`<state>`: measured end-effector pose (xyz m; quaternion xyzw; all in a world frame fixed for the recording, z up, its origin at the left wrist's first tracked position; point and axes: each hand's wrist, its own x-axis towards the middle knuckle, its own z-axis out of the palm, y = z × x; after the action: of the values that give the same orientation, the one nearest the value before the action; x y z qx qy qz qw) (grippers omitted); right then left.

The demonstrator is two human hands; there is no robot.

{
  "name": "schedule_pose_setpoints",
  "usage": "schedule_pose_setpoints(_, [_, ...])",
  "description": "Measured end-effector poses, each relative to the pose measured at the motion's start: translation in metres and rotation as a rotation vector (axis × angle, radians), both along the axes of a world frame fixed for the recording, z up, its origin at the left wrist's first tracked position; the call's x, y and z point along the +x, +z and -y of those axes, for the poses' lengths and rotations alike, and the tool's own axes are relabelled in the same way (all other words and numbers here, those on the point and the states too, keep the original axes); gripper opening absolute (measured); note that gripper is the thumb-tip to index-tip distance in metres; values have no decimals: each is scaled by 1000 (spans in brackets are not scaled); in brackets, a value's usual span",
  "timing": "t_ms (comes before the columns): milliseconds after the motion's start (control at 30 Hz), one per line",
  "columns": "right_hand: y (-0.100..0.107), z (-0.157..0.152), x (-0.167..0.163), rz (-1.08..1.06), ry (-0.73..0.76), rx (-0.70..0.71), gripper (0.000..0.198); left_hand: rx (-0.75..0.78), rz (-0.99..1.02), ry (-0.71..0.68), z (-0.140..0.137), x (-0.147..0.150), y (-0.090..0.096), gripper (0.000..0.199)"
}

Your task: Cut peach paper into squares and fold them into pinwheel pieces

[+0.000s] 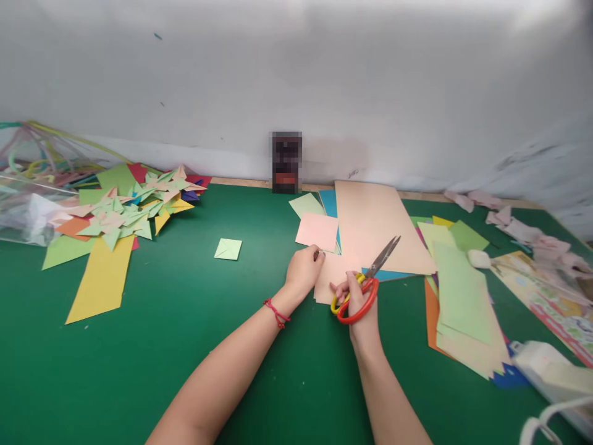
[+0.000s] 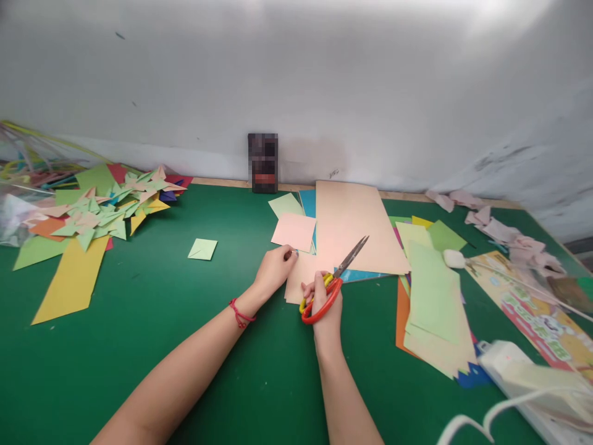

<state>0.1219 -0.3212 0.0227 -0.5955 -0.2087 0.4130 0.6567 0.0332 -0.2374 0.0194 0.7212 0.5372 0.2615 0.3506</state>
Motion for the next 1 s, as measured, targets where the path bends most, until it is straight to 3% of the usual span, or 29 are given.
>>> schedule_pose_setpoints(333, [-1,-1,0,-19,-11,-14,25,-23,4,60,-16,-10,-1,29])
schedule_pose_setpoints(467, [-2,-1,0,-16,-6,-19,23,110,-68,227,-21,-17,2,21])
schedule_pose_setpoints(600, [-2,-1,0,-11,-12,-27,22,221,-255,338,-22,-15,1,45])
schedule_pose_setpoints(700, [-2,-1,0,-15,-8,-27,23,204,-315,339,-22,-11,0,46])
schedule_pose_setpoints(900, [-2,-1,0,-12,2,-19,23,181,-289,321,-23,-11,-2,30])
schedule_pose_setpoints(1000, [-2,-1,0,-8,3,-20,22,179,-283,332,-22,-10,-2,34])
